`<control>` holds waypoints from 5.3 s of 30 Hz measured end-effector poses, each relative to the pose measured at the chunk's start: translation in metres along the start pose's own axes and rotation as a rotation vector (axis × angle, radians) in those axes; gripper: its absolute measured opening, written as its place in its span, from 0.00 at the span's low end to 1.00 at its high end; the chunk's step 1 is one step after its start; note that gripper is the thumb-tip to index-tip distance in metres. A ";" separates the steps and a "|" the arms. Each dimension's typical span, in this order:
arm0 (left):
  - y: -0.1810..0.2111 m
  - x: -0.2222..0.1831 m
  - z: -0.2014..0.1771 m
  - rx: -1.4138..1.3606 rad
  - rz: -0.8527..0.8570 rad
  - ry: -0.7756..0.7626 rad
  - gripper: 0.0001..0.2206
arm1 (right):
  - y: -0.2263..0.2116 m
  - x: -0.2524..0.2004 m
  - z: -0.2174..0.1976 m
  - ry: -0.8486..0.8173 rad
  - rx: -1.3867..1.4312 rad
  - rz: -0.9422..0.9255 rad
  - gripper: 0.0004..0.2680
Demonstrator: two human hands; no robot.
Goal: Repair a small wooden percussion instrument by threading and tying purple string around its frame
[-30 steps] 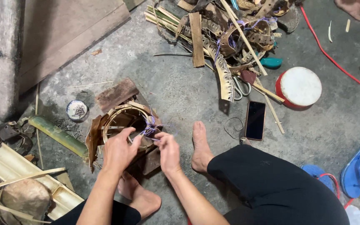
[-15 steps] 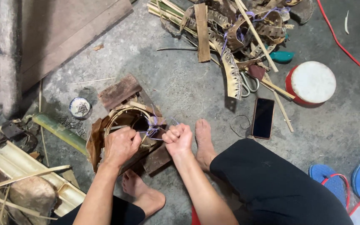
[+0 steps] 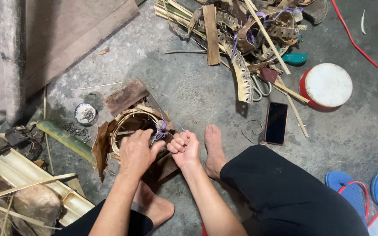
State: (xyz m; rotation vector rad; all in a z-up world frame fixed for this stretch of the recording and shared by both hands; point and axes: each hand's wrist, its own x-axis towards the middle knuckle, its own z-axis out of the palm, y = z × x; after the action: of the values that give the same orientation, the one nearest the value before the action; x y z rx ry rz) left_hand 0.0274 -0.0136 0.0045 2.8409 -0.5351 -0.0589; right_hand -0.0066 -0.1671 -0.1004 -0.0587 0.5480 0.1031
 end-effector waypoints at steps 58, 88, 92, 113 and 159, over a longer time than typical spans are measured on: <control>-0.023 0.032 0.008 -1.035 -0.824 -0.036 0.11 | 0.005 0.014 -0.036 0.077 -0.999 0.009 0.09; 0.058 -0.056 -0.079 -0.820 -0.012 0.500 0.07 | -0.001 -0.058 0.063 -0.618 -1.676 -0.923 0.07; 0.023 -0.035 -0.035 -0.534 -0.247 0.111 0.26 | -0.013 -0.041 0.067 -0.543 -1.319 -0.751 0.15; 0.016 -0.018 0.001 -0.572 -0.487 -0.023 0.12 | -0.023 -0.064 0.093 -0.309 -0.675 -0.384 0.17; -0.046 0.045 0.038 -0.363 -0.495 -0.553 0.20 | 0.061 -0.018 -0.036 -0.043 -0.945 -0.353 0.16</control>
State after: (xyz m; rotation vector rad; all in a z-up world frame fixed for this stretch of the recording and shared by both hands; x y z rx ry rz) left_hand 0.0819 0.0025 -0.0434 2.4999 0.1004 -0.9427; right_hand -0.0474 -0.1110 -0.1237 -1.0669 0.3987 0.0107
